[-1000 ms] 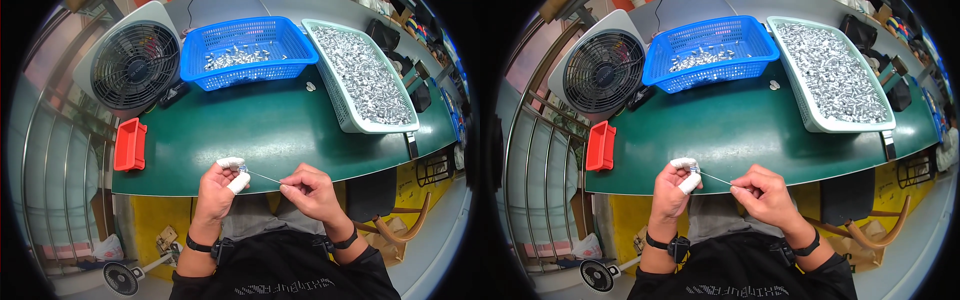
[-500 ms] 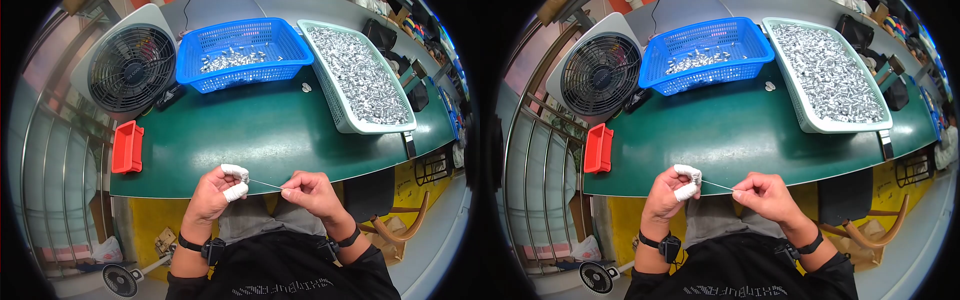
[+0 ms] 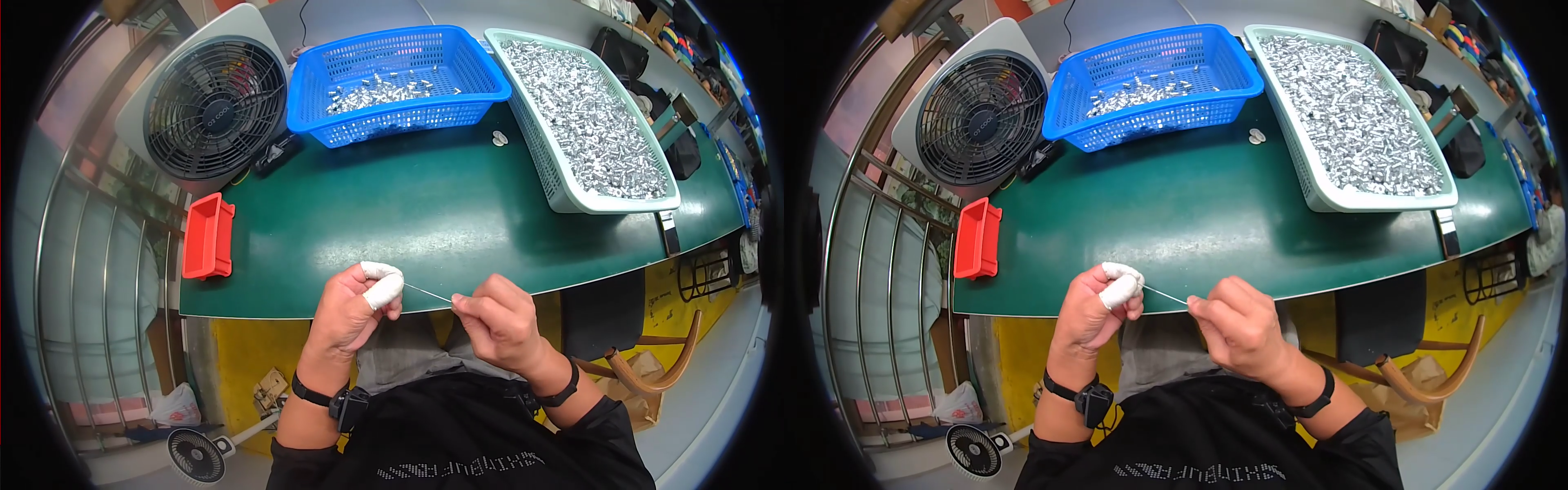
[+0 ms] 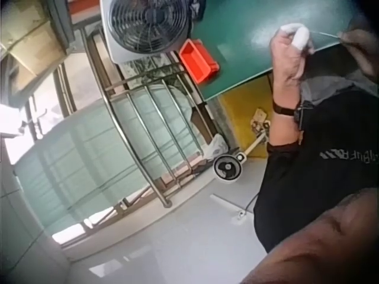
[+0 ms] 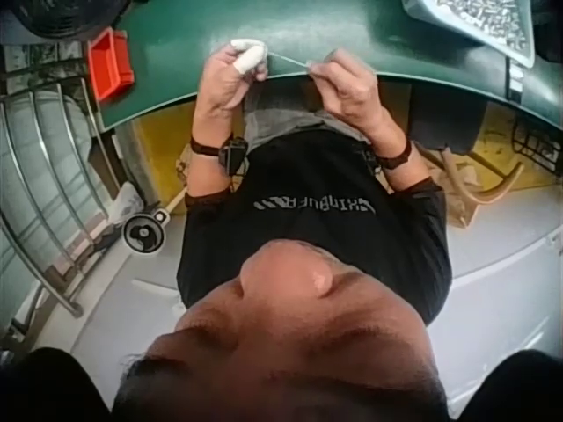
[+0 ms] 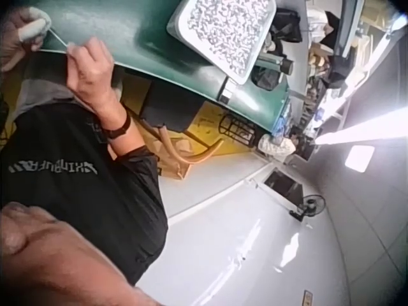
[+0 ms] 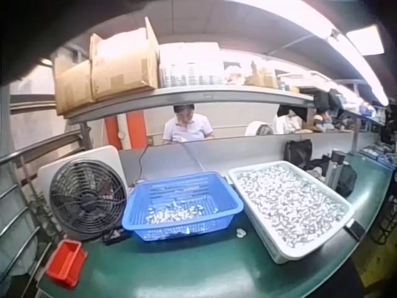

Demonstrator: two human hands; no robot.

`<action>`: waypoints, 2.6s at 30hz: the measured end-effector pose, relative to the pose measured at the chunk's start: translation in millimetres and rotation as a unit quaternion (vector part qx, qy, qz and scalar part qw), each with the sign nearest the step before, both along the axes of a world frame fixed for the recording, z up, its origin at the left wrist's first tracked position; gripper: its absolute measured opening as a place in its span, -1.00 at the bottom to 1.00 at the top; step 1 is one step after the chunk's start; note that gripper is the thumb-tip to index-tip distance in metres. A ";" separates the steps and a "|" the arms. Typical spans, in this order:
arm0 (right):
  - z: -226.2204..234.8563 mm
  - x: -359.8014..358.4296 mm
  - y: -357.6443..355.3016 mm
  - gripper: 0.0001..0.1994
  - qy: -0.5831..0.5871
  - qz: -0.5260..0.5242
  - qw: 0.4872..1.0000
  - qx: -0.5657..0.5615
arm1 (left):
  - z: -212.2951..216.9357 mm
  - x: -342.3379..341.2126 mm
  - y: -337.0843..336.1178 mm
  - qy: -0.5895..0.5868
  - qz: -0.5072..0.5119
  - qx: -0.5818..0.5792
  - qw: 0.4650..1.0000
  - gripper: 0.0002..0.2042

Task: The person picks up a metal part from a blue basket and uses a thin metal rod to poke into its openings before placing it into a white bin.

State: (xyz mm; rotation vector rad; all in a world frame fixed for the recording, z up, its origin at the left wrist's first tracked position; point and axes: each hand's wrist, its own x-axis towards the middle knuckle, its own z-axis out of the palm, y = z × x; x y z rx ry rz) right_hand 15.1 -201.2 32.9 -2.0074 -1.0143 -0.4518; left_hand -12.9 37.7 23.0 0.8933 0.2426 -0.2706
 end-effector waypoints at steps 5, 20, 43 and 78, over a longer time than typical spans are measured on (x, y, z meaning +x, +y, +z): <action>-4.2 -5.5 -2.1 -0.94 0.495 0.041 0.843 0.205 | -3.5 -3.5 -8.1 -0.066 0.031 0.038 0.997 -0.92; -0.1 1.6 -14.4 -0.89 0.679 0.087 0.682 0.256 | -14.7 0.2 -12.1 -0.123 0.012 -0.028 0.992 -0.84; -2.1 -2.5 -5.2 -0.89 0.674 0.095 0.683 0.266 | -18.9 -1.9 -19.5 -0.104 -0.035 -0.127 0.986 -0.93; -1.9 3.0 1.8 -0.87 -0.039 -0.050 0.997 0.044 | -7.3 3.6 -44.2 -0.026 -0.001 -0.114 0.993 -0.95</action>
